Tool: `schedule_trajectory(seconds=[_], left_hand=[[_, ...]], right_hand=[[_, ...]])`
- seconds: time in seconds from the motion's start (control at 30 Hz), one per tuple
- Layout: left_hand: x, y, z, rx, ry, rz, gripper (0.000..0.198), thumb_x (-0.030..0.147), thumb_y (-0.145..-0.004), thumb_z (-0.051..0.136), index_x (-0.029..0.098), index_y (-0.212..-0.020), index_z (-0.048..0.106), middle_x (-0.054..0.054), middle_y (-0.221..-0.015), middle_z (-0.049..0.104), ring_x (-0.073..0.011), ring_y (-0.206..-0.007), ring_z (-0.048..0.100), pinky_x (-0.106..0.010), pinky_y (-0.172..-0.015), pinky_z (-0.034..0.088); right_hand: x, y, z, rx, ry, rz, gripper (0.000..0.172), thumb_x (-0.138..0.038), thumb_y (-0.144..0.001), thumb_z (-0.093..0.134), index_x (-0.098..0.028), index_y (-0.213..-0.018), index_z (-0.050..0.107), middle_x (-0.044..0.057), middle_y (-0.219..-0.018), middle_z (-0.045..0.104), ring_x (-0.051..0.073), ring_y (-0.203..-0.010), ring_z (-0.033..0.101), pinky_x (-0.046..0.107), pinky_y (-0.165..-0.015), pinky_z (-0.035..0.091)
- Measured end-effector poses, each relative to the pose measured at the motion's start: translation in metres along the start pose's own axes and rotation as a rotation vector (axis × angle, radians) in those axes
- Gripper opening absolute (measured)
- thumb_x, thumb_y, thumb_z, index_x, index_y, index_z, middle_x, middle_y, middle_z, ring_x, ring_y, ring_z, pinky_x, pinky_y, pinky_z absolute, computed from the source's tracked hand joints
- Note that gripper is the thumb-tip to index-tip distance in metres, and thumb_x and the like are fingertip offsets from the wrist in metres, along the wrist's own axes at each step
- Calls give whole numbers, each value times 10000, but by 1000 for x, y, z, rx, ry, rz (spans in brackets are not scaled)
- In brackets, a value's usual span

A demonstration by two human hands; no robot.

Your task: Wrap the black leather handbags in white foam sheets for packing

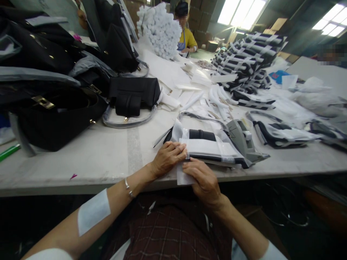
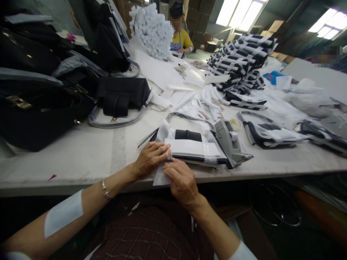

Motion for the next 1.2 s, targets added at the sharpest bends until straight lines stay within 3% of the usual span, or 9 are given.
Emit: schedule_trajectory(seconds=[0.13, 0.23, 0.37, 0.43, 0.53, 0.7, 0.9, 1.1, 1.2], left_hand=[[1, 6, -5, 50, 0, -18, 229, 180, -977, 515, 187, -1181, 618, -68, -1334, 619, -256, -1298, 491, -437, -1065, 398], [1, 10, -10, 45, 57, -52, 257, 145, -967, 504, 155, -1202, 607, -68, -1291, 641, -263, -1297, 483, -448, -1115, 355], [-6, 11, -17, 0, 241, -205, 297, 262, -956, 548, 157, -1232, 575, -76, -1251, 660, -252, -1237, 531, -462, -1120, 344], [-10, 8, -22, 20, 309, -292, 354, 385, -931, 594, 170, -1213, 576, -79, -1195, 679, -257, -1198, 558, -489, -1119, 340], [-16, 0, -25, 79, 311, -424, 316, 478, -899, 629, 184, -1015, 618, -66, -982, 695, -260, -1072, 596, -510, -1079, 374], [-29, -8, -15, 123, 247, -596, 214, 283, -947, 558, 193, -753, 556, -37, -778, 600, -216, -856, 572, -464, -953, 442], [-37, -14, -3, 51, 248, -653, 247, 245, -917, 566, 200, -681, 510, -12, -686, 526, -198, -751, 514, -447, -904, 446], [-42, -16, 1, -20, 252, -696, 168, 205, -916, 567, 187, -754, 526, 8, -688, 551, -183, -736, 530, -438, -946, 427], [-36, -23, -9, 2, 196, -611, 46, 176, -929, 560, 165, -891, 583, -30, -844, 655, -197, -839, 588, -437, -966, 413]], right_hand=[[8, -34, -13, -50, 73, -82, 335, -26, -825, 453, -242, -988, 651, 63, -1105, 734, 212, -1073, 681, 488, -1065, 487], [22, -44, -9, -125, 105, -92, 418, 2, -813, 396, -240, -1062, 627, 54, -1080, 738, 195, -1027, 696, 443, -1043, 503], [42, -49, -1, -240, 186, -14, 380, -7, -794, 392, -213, -1030, 608, 50, -893, 734, 179, -802, 705, 285, -757, 553], [46, -53, 1, -276, 257, -2, 286, -37, -810, 407, -205, -941, 597, 34, -752, 695, 167, -655, 663, 256, -617, 489], [56, -63, 3, -321, 288, 59, 186, -103, -871, 426, -211, -853, 577, -12, -601, 587, 140, -512, 552, 250, -528, 388], [85, -76, 8, -313, 93, 268, 247, -275, -946, 555, -218, -706, 559, -20, -644, 571, 124, -574, 534, 242, -568, 390], [112, -78, 15, -286, 46, 398, 218, -227, -878, 650, -215, -668, 598, -6, -708, 586, 146, -682, 569, 269, -652, 429], [137, -76, 29, -423, 33, 575, 148, -170, -815, 698, -196, -687, 631, -24, -716, 582, 126, -663, 541, 258, -636, 386], [147, -75, 35, -480, -18, 641, 132, -173, -783, 703, -193, -677, 627, -36, -670, 580, 117, -621, 518, 245, -587, 354]])
Point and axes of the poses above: each hand's wrist, its own y-axis away from the middle knuckle, its own z-axis out of the palm, x = y × z, the point moved 9 cm from there along -y, towards the middle knuckle
